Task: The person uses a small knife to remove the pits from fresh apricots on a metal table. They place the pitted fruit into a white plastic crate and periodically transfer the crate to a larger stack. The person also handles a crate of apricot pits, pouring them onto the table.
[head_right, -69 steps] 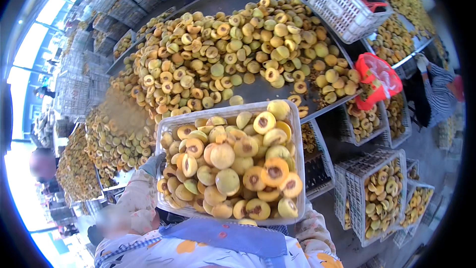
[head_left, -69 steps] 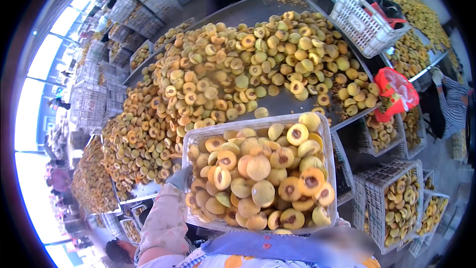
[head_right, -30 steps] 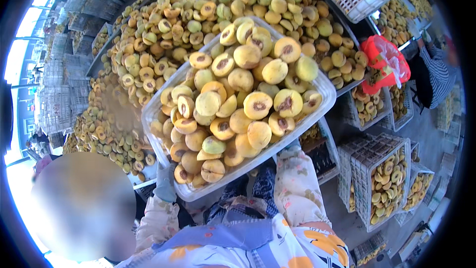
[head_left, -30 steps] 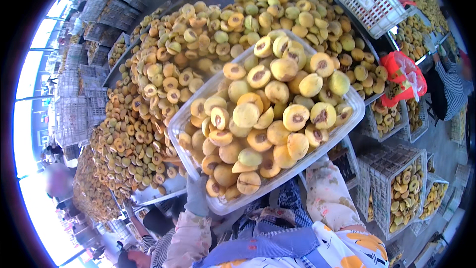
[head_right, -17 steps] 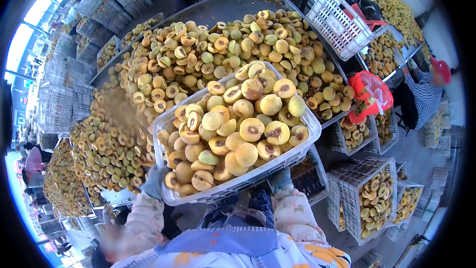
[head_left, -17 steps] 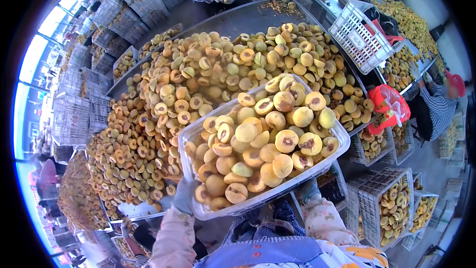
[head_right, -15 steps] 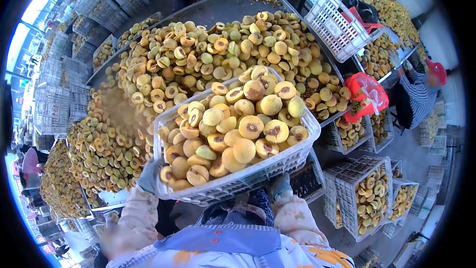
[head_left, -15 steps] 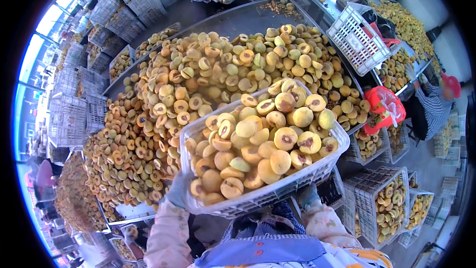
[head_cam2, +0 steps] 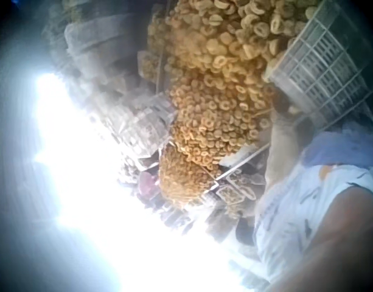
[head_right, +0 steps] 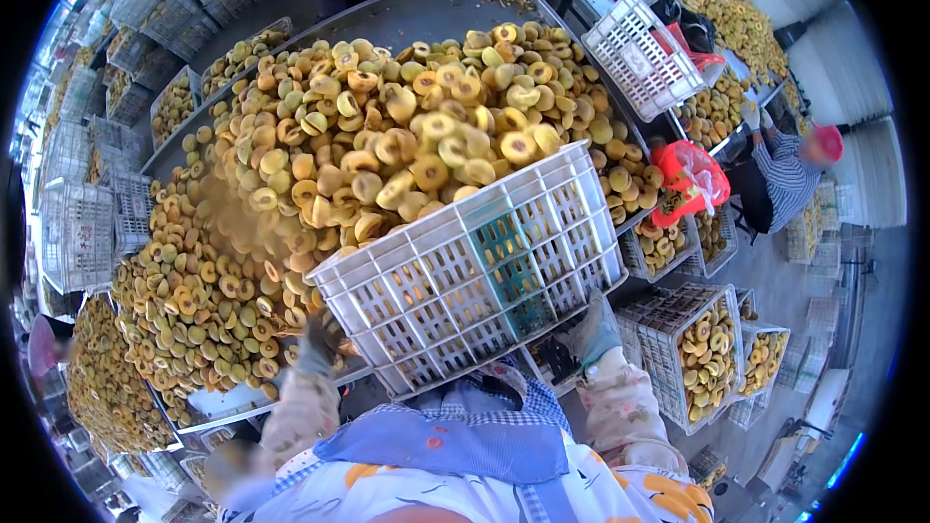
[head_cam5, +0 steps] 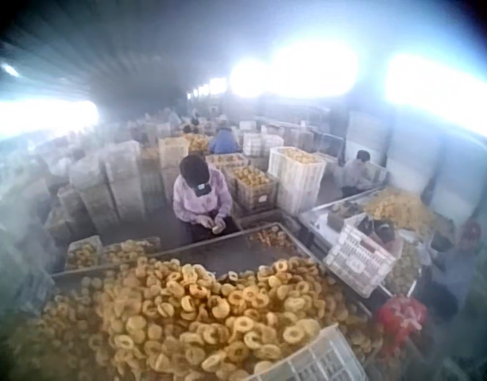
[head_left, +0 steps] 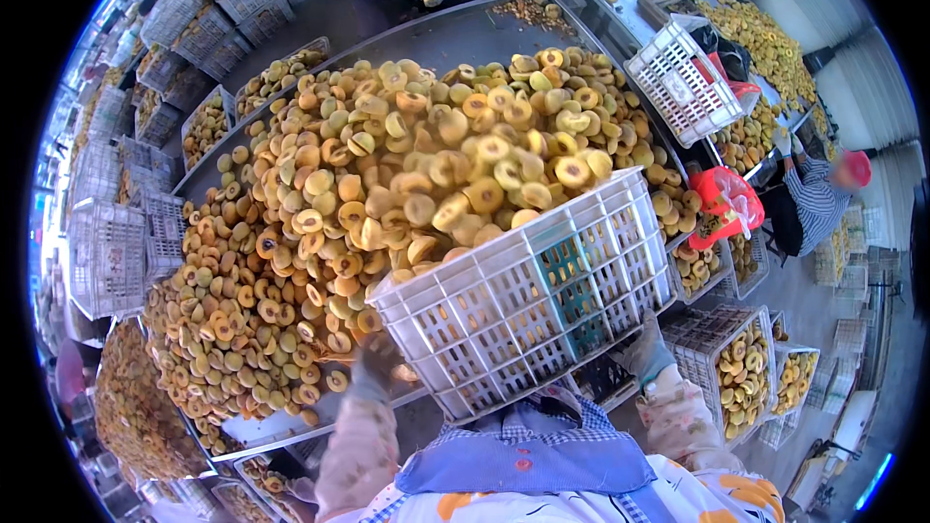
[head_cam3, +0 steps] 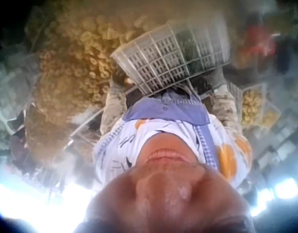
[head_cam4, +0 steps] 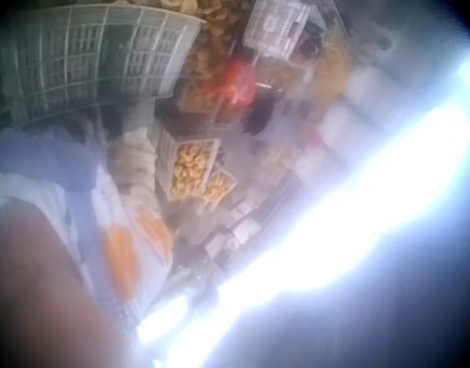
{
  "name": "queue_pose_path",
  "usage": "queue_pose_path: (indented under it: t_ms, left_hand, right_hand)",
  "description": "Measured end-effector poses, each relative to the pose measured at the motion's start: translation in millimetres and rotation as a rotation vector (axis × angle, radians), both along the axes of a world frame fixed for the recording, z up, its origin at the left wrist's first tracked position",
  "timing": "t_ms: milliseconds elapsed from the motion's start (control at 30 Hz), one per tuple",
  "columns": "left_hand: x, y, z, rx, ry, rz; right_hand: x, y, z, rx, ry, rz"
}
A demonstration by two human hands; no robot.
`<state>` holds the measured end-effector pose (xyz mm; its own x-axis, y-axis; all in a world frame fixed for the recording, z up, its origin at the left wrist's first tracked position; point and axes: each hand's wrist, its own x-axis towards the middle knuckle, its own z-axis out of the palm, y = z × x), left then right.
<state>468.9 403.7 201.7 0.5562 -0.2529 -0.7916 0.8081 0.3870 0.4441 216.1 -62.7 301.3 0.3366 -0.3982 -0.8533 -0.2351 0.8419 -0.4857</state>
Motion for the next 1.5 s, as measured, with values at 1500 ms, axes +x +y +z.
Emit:
queue_pose_path:
  t_ms: [1500]
  left_hand:
    - [287.4,-230.6,165.5,0.996,-0.867,0.082]
  right_hand:
    - [499.7,-231.5,20.3,-1.351,0.218,0.324]
